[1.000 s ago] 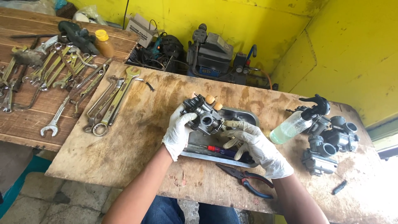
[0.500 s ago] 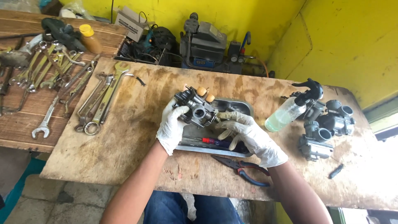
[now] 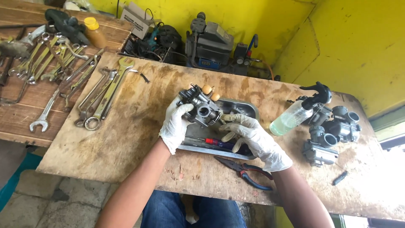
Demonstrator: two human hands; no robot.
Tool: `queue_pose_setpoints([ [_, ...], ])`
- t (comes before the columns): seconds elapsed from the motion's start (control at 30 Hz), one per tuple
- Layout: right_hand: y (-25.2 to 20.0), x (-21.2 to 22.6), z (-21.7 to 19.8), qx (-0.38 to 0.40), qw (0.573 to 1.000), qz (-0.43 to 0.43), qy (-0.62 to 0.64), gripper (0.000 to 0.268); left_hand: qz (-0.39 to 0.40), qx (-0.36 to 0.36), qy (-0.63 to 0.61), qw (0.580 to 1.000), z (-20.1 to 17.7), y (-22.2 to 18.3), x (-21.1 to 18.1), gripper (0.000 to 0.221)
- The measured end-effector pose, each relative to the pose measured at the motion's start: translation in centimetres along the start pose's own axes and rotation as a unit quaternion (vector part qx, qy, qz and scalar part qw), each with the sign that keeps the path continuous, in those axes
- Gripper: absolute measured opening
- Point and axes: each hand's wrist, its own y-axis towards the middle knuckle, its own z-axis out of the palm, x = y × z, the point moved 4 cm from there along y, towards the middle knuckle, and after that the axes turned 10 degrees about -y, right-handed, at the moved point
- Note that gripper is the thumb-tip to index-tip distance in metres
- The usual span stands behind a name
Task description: The person scrubs the interior of a carburetor with a toothbrush, then rotates and wipes the component with gloved hands. The person continues to scrub and wipe different sections of the carburetor throughout the clip.
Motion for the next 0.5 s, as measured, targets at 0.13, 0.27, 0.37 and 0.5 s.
queue_pose_setpoints([
  [0.13, 0.0, 0.2, 0.1, 0.009, 1.0, -0.008, -0.002, 0.039, -0.006, -0.003, 0.021, 1.0, 0.2, -0.1, 0.0, 0.046],
  [0.27, 0.0, 0.3, 0.2, 0.019, 1.0, -0.012, -0.003, 0.037, -0.012, -0.002, 0.036, 0.999, -0.1, -0.3, 0.0, 0.048],
  [0.37, 0.4, -0.5, 0.0, 0.031, 0.999, -0.023, 0.008, 0.039, -0.011, 0.007, 0.037, 0.999, -0.2, 0.1, 0.3, 0.048],
  [0.5, 0.1, -0.1, 0.3, 0.025, 1.0, -0.015, 0.003, 0.038, -0.02, 0.007, 0.038, 0.999, -0.6, 0.0, 0.3, 0.05],
])
